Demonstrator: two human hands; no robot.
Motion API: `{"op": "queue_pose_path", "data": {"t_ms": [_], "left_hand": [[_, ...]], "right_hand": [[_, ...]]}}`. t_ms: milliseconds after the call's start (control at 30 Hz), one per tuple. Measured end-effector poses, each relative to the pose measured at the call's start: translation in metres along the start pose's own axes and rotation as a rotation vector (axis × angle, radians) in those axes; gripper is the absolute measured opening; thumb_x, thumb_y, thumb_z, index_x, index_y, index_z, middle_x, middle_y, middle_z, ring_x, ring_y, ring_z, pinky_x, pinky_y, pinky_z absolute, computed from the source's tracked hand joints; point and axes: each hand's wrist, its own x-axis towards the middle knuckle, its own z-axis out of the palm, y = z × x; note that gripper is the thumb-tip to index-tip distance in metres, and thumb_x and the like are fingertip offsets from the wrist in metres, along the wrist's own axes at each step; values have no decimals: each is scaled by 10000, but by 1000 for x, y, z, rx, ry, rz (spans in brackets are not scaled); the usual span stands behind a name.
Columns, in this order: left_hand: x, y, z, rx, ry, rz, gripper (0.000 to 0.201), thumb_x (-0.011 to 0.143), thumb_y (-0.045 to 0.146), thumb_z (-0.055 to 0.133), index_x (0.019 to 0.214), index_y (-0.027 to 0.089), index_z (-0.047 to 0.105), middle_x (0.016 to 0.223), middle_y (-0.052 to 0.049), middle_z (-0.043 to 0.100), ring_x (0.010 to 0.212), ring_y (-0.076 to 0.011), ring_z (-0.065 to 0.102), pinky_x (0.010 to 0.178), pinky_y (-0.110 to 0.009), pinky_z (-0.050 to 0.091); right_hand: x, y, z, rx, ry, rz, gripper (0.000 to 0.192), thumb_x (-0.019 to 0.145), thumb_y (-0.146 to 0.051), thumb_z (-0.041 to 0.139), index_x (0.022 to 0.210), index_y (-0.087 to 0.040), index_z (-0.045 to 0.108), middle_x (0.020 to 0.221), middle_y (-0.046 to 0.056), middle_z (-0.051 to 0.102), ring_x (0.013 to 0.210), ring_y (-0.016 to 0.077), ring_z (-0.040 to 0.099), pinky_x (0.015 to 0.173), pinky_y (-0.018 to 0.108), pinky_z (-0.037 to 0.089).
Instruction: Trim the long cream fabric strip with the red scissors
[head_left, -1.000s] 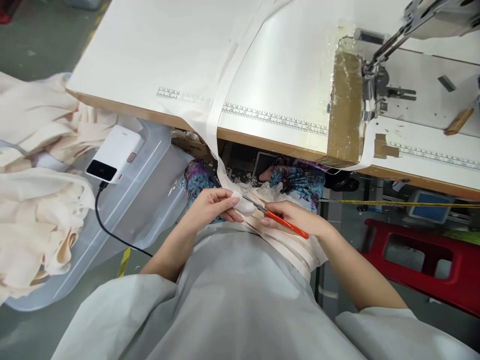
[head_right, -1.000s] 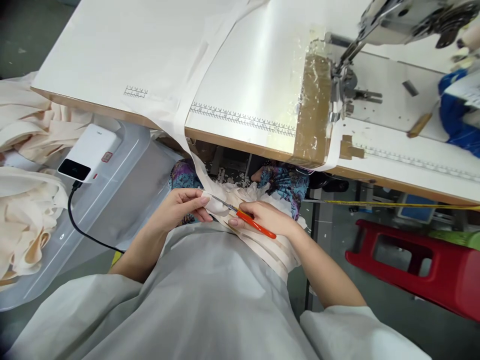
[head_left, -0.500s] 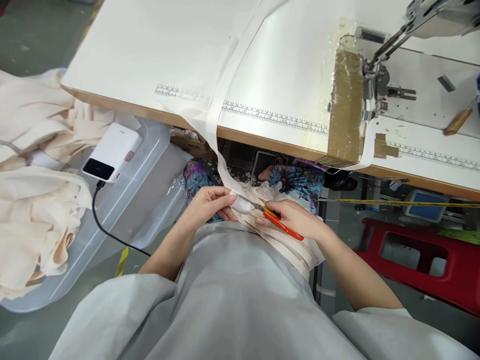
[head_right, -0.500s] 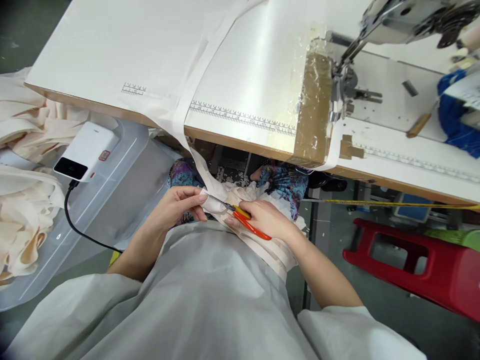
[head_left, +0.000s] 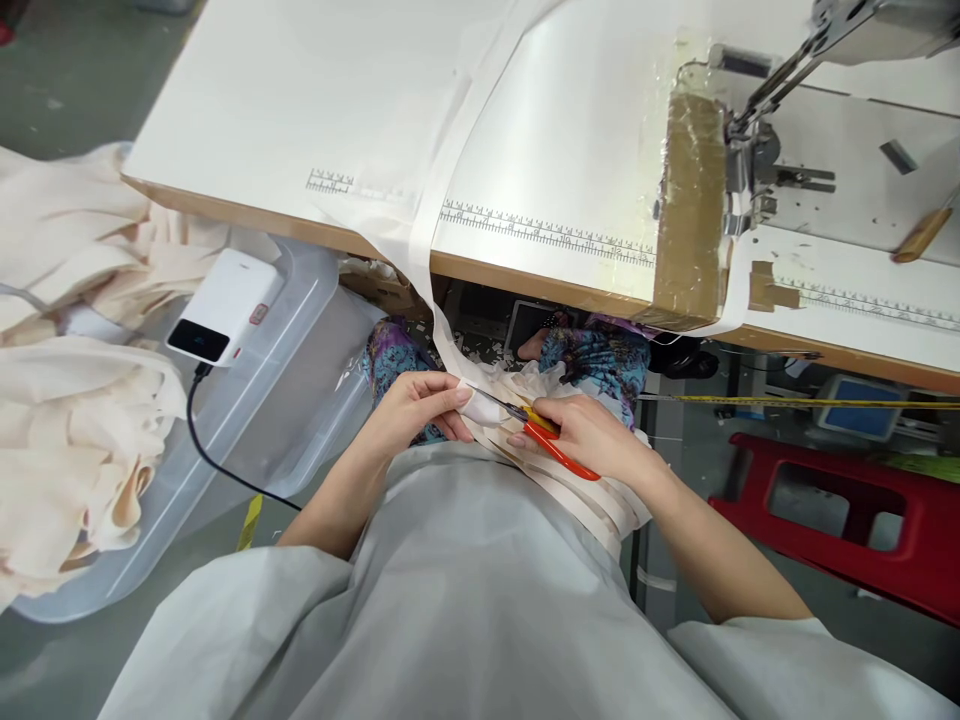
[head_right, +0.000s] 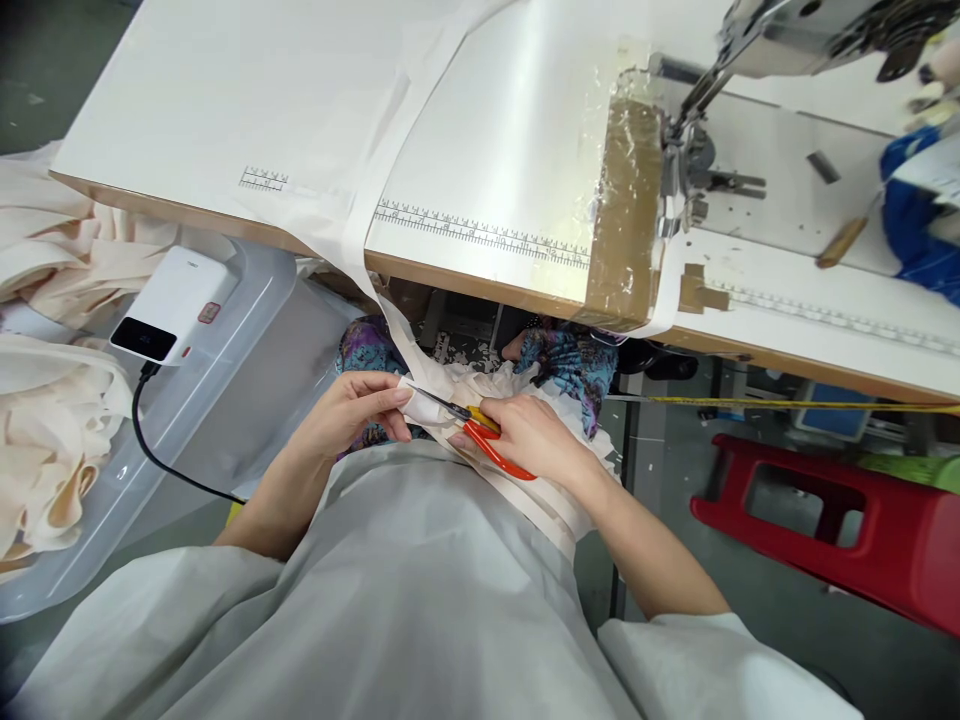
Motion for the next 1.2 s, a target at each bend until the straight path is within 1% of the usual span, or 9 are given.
{"op": "queue_pose_path", "data": {"t_ms": [200,533,633,733,867,967,1033,1100,1200], "left_hand": [[0,-1,0,5,-24,-13,331,728,465,746,699,153,638,577,-37,685,556,-181,688,551,-239,538],[-2,3,-1,24,-8,-17,345,738,484,737,732,150,652,578,-43,693,563,-187,693,564,-246,542],[-1,3,-1,52,-12,-21,354,759,496,720,756,151,638,599,-51,705,604,-203,711,586,-257,550],[2,0,5,53,-54,-33,380,762,514,711,821,153,605,653,-65,724,660,-223,728,616,-272,558],[3,0,16,51,-175,-19,417,823,526,627,1025,185,499,698,-53,727,704,-242,735,630,-311,568],[7,25,12,304,-121,157,330,895,484,526,1039,188,504,770,-48,716,661,-206,707,587,-296,545],[16,59,0,615,109,411,243,898,398,547,995,175,557,852,-49,695,709,-179,677,644,-290,534],[32,100,-13,896,396,626,200,863,311,607,986,154,594,952,-66,657,912,-208,647,812,-323,520],[69,156,-23,1204,540,636,247,795,223,682,990,92,607,1101,-118,583,1178,-306,529,970,-402,449]], "right_hand": [[4,-4,-3,-148,15,4,535,899,-701,326,667,-221,375,602,18,482,523,148,371,526,289,178],[6,4,1,-80,58,5,544,884,-692,387,614,-220,393,561,16,468,516,148,394,533,291,197],[5,7,-4,74,69,-4,487,865,-646,466,644,-219,384,604,1,483,540,137,394,542,277,230],[11,0,-4,397,88,-63,380,843,-567,544,741,-213,448,726,0,547,629,136,464,588,255,330],[23,-14,10,583,245,-82,315,803,-469,584,709,-211,429,705,-19,504,637,124,451,585,244,362],[23,-14,16,483,410,-101,238,822,-378,539,694,-212,427,669,-21,479,615,123,432,583,252,358],[14,-9,14,415,497,-112,185,835,-338,531,723,-209,460,690,-10,506,627,131,457,608,263,379],[-1,-3,9,413,550,-94,160,839,-336,567,765,-209,502,734,4,553,656,146,504,637,275,410],[-28,6,0,538,579,-27,187,845,-396,616,838,-220,552,843,42,631,753,197,586,697,314,461]]}}
